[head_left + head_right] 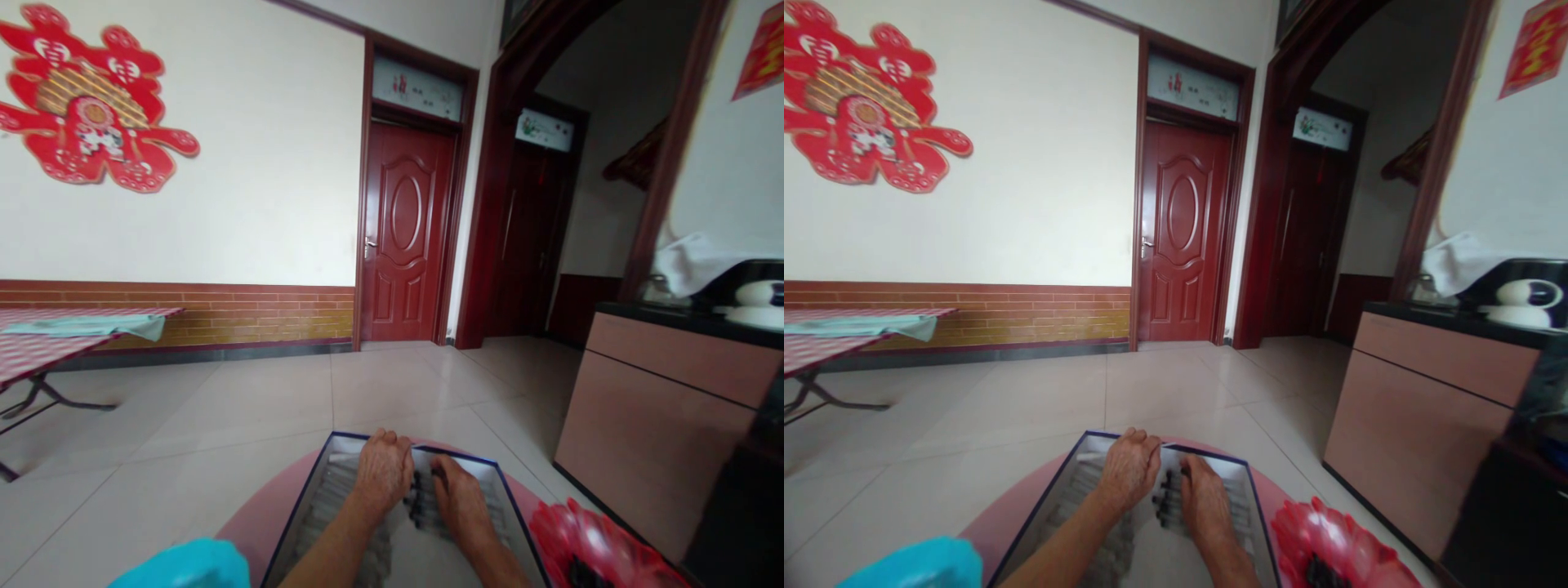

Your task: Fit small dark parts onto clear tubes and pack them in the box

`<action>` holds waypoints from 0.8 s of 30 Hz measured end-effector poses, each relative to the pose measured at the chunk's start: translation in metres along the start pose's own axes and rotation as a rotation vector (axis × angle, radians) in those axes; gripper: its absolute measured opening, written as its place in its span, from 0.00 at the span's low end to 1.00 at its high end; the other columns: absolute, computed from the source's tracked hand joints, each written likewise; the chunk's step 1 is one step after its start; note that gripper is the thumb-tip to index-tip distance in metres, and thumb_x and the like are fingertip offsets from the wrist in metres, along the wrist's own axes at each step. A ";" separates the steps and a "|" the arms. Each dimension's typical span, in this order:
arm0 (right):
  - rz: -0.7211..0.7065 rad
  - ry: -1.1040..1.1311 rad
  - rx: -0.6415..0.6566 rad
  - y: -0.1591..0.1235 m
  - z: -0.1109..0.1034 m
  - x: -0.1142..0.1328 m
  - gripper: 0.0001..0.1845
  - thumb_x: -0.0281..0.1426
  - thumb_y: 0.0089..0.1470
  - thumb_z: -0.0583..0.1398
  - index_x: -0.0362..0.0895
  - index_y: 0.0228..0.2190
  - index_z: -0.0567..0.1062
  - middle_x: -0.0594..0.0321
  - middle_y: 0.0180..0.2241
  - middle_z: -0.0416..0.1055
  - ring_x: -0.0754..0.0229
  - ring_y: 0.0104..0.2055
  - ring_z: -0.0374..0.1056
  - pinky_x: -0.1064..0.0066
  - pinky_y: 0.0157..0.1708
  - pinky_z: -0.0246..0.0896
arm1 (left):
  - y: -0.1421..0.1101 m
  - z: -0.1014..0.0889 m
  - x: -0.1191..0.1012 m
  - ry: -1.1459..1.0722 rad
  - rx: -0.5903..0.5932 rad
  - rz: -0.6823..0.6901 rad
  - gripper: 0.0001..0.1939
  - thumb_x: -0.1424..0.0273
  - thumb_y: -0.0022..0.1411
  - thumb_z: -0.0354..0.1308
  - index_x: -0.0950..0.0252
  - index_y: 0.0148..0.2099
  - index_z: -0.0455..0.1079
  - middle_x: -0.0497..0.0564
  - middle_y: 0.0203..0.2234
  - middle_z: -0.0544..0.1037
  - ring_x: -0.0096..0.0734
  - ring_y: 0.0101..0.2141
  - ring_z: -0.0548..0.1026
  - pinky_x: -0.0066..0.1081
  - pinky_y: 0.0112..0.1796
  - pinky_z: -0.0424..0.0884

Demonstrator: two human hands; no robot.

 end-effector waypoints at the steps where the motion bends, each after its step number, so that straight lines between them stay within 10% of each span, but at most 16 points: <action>1: 0.010 0.005 -0.004 0.000 -0.001 -0.001 0.14 0.22 0.46 0.49 0.44 0.33 0.69 0.59 0.32 0.73 0.59 0.35 0.70 0.71 0.36 0.61 | 0.000 0.000 0.000 0.001 0.002 0.000 0.10 0.72 0.58 0.46 0.61 0.34 0.69 0.51 0.26 0.71 0.35 0.32 0.67 0.32 0.36 0.62; 10: -0.018 -0.075 0.039 0.001 -0.004 0.009 0.13 0.22 0.45 0.49 0.43 0.30 0.72 0.57 0.31 0.72 0.58 0.36 0.67 0.69 0.39 0.59 | 0.001 -0.002 -0.004 0.014 0.023 0.010 0.10 0.72 0.59 0.45 0.62 0.34 0.69 0.51 0.26 0.71 0.34 0.33 0.67 0.32 0.36 0.62; 15: 0.028 -0.141 0.072 0.014 -0.040 0.006 0.13 0.22 0.43 0.52 0.46 0.28 0.74 0.60 0.30 0.73 0.59 0.34 0.67 0.71 0.38 0.57 | 0.001 -0.007 -0.013 0.012 0.005 0.046 0.10 0.73 0.59 0.45 0.62 0.32 0.68 0.51 0.26 0.70 0.35 0.32 0.67 0.32 0.36 0.62; 24: 0.270 -0.261 0.132 -0.036 -0.123 -0.082 0.09 0.29 0.42 0.54 0.50 0.18 0.72 0.59 0.21 0.72 0.56 0.25 0.67 0.67 0.27 0.52 | -0.001 -0.003 -0.019 -0.053 -0.011 0.091 0.10 0.73 0.59 0.45 0.62 0.31 0.67 0.51 0.26 0.70 0.34 0.31 0.67 0.33 0.38 0.62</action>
Point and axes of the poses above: each hand's wrist, its own y-axis towards the middle knuckle, its own z-axis out of the palm, x = y × z, the point moved 6 cm from there along y, towards the middle knuckle
